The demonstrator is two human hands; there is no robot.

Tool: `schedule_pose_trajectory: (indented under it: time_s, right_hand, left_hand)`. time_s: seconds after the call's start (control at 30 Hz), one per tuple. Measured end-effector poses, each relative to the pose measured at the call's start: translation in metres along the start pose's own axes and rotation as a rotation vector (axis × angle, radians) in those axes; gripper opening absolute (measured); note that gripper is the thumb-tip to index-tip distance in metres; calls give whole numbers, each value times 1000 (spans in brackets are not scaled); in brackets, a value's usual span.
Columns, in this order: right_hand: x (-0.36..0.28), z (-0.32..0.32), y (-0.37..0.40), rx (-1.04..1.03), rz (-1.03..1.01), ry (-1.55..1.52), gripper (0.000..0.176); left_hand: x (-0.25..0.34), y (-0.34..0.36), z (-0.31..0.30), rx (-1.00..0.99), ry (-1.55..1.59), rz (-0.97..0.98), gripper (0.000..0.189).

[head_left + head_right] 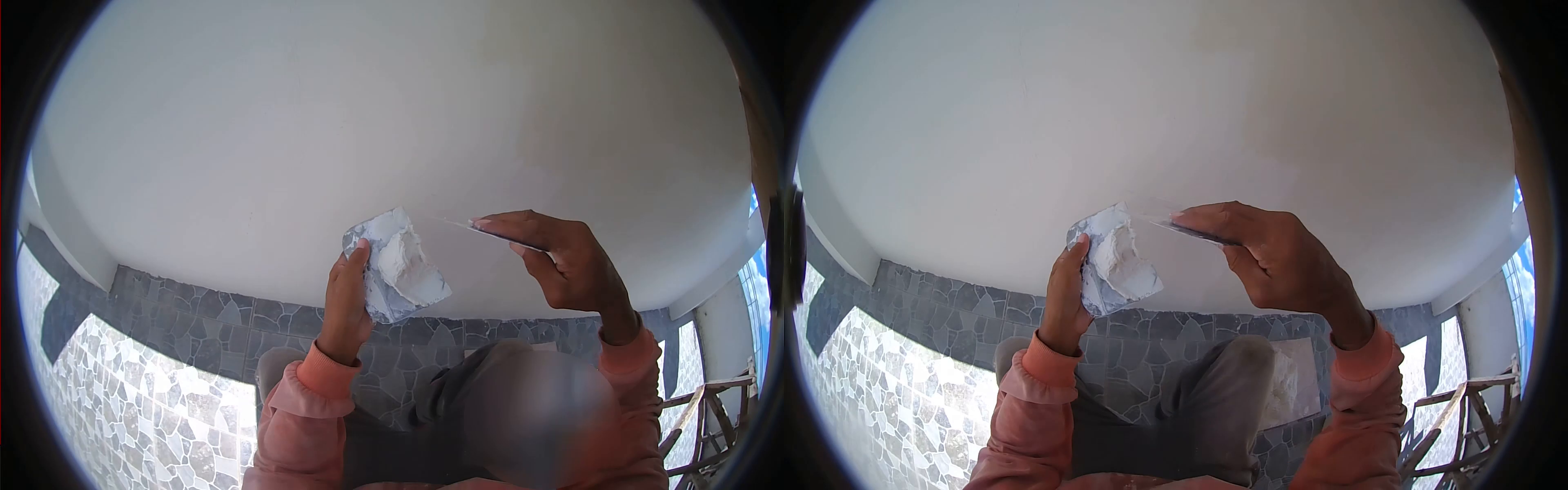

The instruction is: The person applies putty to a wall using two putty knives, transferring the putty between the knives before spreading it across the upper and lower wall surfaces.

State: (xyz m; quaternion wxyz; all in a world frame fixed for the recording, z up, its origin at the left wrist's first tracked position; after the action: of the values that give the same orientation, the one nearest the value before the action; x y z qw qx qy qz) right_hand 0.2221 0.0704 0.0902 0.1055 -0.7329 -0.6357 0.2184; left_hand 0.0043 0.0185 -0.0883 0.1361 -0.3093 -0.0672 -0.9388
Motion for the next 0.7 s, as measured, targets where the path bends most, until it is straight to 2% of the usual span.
schedule_pose_trajectory:
  time_s: [0.03,0.07,0.17,0.3,0.4,0.5,0.6,0.7]
  right_hand:
    - [1,12,3,-1,-166,80,44]
    - [1,20,5,-22,-212,88,60]
    - [-3,35,6,-94,-256,151,57]
    - [-3,45,1,-147,-281,191,39]
    - [-3,52,-3,-177,-297,220,36]
    - [10,66,0,-176,-315,198,43]
    - [18,71,1,-258,-316,191,33]
    - [27,73,-4,-319,-308,124,34]
  left_hand:
    - [0,0,0,15,-7,10,40]
    - [0,0,0,16,-16,15,39]
    - [0,-1,0,21,-41,32,36]
    - [-2,-3,0,46,-65,46,35]
    - [-4,-4,0,65,-81,67,34]
    - [-4,-3,3,95,-99,75,33]
    - [-6,-5,1,113,-146,87,31]
    - [-11,-8,-4,123,-193,78,29]
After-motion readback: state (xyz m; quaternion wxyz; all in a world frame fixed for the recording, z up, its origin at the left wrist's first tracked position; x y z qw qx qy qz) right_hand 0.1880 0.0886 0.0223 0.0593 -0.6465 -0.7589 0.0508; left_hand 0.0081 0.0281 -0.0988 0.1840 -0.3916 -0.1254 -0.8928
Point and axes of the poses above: each hand's wrist, its own y-axis away from the middle knuckle, its own z-axis out of the palm, x = y × z, the point moved 1 cm from there along -y, towards the middle knuckle, and after that the axes turned 4 degrees about -z, right-handed, at the moved point
